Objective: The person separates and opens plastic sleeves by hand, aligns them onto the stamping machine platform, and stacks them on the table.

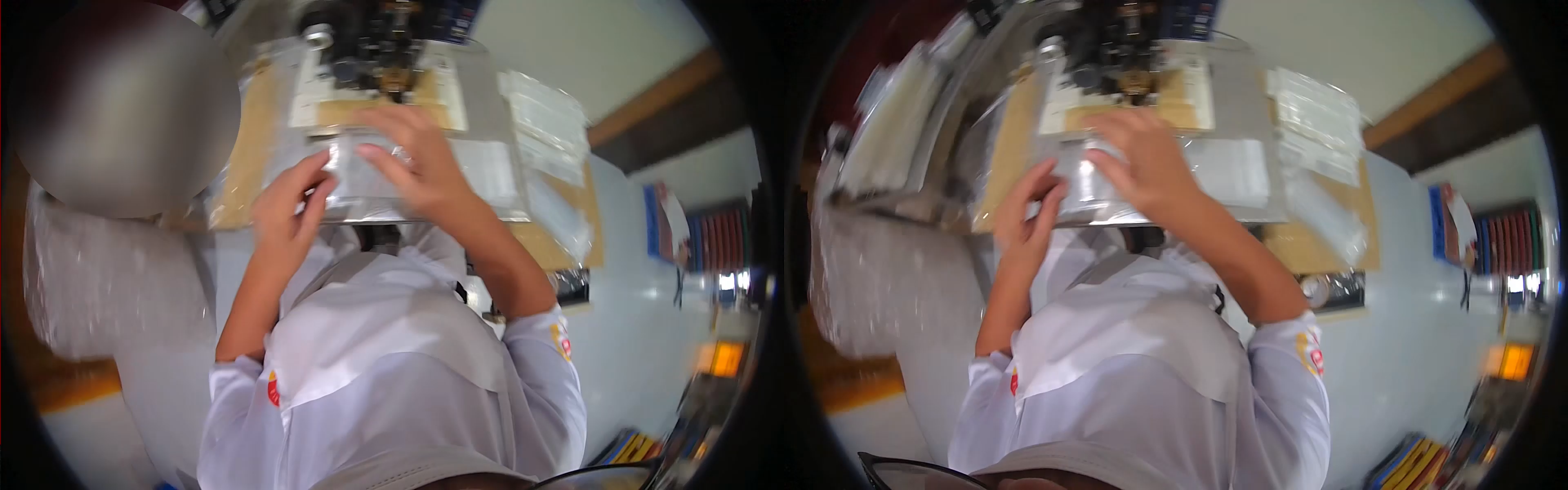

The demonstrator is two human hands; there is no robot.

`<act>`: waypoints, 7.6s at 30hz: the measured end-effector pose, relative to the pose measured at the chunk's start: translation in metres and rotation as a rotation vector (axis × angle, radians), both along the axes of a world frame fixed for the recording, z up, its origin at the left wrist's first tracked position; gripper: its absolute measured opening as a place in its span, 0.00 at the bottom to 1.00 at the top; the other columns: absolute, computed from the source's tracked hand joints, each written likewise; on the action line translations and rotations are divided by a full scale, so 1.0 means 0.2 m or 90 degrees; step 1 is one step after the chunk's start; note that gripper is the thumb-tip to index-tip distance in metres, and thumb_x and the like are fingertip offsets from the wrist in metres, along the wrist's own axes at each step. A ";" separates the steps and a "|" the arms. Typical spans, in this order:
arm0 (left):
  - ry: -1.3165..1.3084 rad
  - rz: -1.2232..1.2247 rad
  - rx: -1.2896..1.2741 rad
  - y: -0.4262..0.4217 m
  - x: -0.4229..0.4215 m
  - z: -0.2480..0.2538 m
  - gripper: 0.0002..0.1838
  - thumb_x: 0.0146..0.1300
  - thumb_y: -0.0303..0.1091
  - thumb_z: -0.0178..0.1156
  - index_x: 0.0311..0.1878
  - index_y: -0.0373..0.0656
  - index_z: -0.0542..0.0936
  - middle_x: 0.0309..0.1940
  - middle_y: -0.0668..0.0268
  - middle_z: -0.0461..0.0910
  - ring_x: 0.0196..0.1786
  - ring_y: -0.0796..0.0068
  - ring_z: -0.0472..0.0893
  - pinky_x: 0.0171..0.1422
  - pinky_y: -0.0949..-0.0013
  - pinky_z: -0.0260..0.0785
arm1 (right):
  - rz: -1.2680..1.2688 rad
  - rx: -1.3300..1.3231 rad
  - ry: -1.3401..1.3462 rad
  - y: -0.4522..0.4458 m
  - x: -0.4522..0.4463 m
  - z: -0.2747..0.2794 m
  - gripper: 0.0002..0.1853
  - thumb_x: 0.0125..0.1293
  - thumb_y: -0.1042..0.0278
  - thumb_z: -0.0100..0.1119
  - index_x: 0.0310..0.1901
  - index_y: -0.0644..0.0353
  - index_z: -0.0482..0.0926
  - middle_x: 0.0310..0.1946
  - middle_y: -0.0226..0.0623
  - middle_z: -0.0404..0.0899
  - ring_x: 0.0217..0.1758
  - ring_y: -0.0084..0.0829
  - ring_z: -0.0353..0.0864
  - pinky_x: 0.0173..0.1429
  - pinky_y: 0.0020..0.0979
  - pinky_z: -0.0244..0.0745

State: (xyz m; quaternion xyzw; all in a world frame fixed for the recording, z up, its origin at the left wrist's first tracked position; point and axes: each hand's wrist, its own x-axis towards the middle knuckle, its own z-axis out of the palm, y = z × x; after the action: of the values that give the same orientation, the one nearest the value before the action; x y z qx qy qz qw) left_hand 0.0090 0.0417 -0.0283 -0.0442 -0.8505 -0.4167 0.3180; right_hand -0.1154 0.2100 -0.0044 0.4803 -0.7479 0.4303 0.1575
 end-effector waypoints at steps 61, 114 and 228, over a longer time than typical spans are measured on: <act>-0.200 -0.310 0.613 -0.03 0.13 0.05 0.10 0.63 0.30 0.62 0.47 0.39 0.83 0.47 0.61 0.81 0.53 0.69 0.77 0.59 0.65 0.69 | 0.032 -0.313 -0.606 0.15 0.37 0.04 0.09 0.70 0.76 0.55 0.48 0.69 0.79 0.43 0.45 0.84 0.43 0.32 0.85 0.52 0.30 0.79; -0.109 -0.068 0.213 -0.14 -0.07 -0.01 0.03 0.55 0.24 0.68 0.34 0.39 0.85 0.28 0.68 0.79 0.32 0.80 0.76 0.38 0.77 0.67 | 0.028 -0.080 -0.555 0.00 0.38 -0.14 0.08 0.68 0.72 0.61 0.45 0.64 0.84 0.40 0.33 0.85 0.40 0.20 0.79 0.46 0.20 0.74; -0.247 -0.362 0.290 0.42 -0.24 0.07 0.20 0.70 0.25 0.50 0.65 0.38 0.70 0.51 0.59 0.79 0.42 0.77 0.79 0.46 0.75 0.71 | 0.008 -0.494 -0.762 0.56 0.26 -0.16 0.14 0.72 0.65 0.57 0.50 0.65 0.81 0.40 0.37 0.85 0.41 0.26 0.84 0.44 0.28 0.81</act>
State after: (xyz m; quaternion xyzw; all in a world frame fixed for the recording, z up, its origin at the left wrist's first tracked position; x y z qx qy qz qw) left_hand -0.0391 0.1248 -0.0142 -0.1267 -0.7343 -0.6663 0.0257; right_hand -0.0625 0.3220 -0.0372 0.0755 -0.4964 0.8560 -0.1229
